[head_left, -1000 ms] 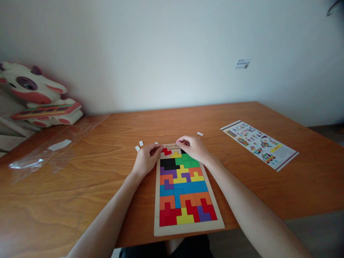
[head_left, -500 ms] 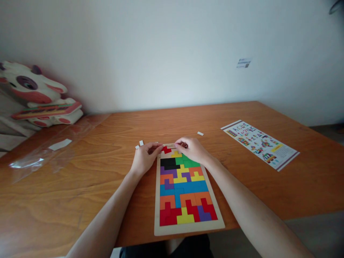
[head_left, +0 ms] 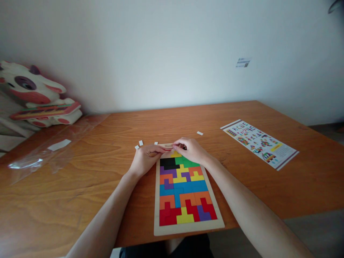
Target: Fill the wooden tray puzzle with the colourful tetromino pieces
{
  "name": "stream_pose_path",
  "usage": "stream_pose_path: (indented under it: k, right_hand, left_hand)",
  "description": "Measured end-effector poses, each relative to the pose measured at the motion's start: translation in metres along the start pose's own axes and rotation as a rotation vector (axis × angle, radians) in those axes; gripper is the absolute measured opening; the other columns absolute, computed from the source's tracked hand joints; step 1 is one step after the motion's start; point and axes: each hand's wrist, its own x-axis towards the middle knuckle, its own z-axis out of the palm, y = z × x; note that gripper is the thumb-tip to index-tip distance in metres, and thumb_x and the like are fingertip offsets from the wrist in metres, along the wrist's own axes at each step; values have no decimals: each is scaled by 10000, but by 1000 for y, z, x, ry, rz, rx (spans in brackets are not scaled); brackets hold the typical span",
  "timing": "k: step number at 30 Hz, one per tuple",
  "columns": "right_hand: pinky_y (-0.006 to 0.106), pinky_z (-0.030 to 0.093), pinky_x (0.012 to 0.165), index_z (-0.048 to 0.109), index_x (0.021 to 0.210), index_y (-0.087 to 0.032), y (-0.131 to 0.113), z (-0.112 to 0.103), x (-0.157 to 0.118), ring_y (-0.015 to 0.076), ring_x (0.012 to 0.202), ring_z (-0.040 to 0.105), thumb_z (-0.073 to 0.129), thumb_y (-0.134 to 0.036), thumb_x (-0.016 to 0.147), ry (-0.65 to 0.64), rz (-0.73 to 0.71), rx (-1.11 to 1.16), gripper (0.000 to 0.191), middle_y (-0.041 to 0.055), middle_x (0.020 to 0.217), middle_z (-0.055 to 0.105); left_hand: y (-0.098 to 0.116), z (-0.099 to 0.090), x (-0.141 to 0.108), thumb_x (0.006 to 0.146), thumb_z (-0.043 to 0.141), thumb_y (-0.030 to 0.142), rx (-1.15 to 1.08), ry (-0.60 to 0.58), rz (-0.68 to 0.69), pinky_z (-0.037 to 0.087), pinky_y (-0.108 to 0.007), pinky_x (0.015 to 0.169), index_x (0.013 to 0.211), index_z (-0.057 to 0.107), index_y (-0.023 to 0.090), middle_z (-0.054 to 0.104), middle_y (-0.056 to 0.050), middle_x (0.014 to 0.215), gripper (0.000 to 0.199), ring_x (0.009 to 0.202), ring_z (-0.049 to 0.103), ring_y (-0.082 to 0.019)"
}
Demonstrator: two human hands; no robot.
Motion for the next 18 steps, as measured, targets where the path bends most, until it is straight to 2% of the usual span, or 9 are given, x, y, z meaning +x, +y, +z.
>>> stream_pose_path:
  k: [6,9,12,18]
  right_hand:
    - [274,476,696,700,957,-198,1,-2,-1,149,771,641,540,-298,927,-3,-6,12,191,43,911,724]
    - [281,479,705,702,958,-192,1,-1,-1,151,777,641,541,-287,925,1,-20,5,189,48,911,720]
    - [292,485,726,705,973,-193,1,0,-1,157,793,650,554,-279,918,-6,-19,-11,182,56,918,720]
    - [295,495,747,711,984,-193,2,1,-1,160,807,662,593,-236,887,-32,-13,-47,158,65,946,713]
  left_hand:
    - [-5,-7,1,792,501,153,51,-138,84,538,-307,828,664,675,211,733,-33,911,224,873,681,-171]
    - [-5,-4,1,819,495,159,151,-102,128,513,-333,874,844,688,203,716,-54,975,199,927,656,-190]
    - [-2,0,0,845,492,173,259,-89,156,489,-363,916,1014,683,204,717,-64,1014,257,971,636,-213]
    - [5,0,-2,844,458,163,272,-178,100,509,-327,903,1122,681,217,719,-55,1073,360,981,656,-209]
